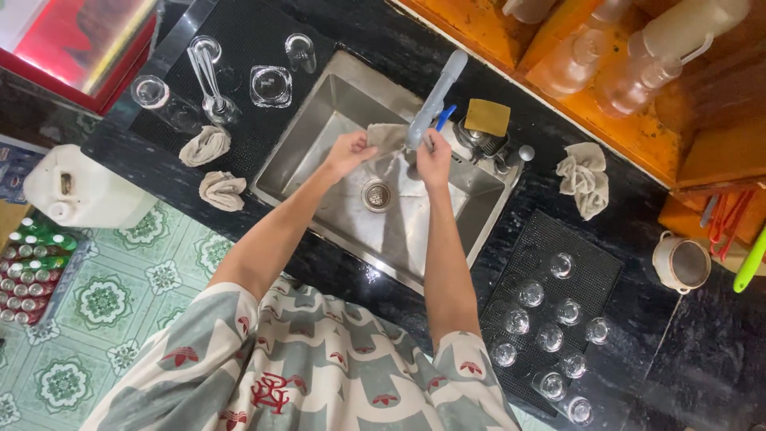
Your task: Washing and wringing out a cleaning cloth in a sink.
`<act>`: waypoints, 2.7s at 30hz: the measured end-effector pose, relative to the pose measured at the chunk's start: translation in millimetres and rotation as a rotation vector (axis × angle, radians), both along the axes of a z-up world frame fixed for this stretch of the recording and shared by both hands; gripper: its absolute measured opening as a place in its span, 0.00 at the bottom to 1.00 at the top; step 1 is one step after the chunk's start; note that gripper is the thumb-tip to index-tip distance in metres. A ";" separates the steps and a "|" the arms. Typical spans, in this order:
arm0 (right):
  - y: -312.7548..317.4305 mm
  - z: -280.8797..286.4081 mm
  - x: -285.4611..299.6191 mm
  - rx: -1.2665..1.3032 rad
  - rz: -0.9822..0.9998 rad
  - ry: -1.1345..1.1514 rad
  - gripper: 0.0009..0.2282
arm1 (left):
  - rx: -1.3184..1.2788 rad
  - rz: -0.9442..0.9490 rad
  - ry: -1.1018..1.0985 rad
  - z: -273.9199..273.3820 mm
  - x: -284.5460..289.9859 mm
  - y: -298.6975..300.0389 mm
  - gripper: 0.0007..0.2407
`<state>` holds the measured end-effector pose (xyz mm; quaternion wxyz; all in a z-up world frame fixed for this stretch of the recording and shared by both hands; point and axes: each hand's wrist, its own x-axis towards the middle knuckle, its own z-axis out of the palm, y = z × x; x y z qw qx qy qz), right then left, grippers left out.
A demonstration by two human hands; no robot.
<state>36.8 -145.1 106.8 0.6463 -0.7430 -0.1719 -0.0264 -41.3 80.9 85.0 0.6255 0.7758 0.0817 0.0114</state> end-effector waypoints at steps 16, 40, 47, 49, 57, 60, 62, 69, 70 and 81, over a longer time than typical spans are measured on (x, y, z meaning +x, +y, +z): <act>-5.6 33.8 -43.8 0.042 0.252 0.304 0.11 | -1.052 -0.255 0.420 -37.4 23.1 -86.3 0.30; -38.7 -55.8 -68.9 0.277 -0.253 0.274 0.10 | -0.862 -0.164 0.152 35.4 19.8 -96.8 0.10; -23.8 -40.7 -57.7 0.126 -0.006 0.381 0.11 | -1.045 -0.035 0.053 17.3 28.3 -69.9 0.11; -12.8 -17.2 -53.5 0.101 -0.018 0.395 0.12 | -1.109 -0.025 0.042 21.6 23.2 -56.5 0.12; 16.8 -22.4 -15.4 -0.097 0.160 0.437 0.13 | -0.842 -0.008 0.317 -112.3 13.8 -20.3 0.22; 33.7 3.9 -17.9 -0.017 0.027 0.328 0.09 | -0.808 -0.159 0.472 -117.5 -21.7 -44.7 0.32; 35.1 -21.5 -7.0 0.099 -0.028 0.311 0.09 | -0.704 -0.157 0.389 -85.3 -20.6 -53.3 0.34; 29.6 16.2 -36.2 0.691 0.028 0.711 0.19 | -0.171 -0.026 0.028 -8.2 -18.1 -85.1 0.46; 26.6 11.5 -35.0 0.690 0.026 0.709 0.19 | -0.174 -0.028 0.027 -23.5 -9.7 -86.8 0.46; 5.2 5.8 -24.0 -0.171 -0.014 0.062 0.09 | -0.106 0.050 0.106 -51.6 20.8 -88.5 0.14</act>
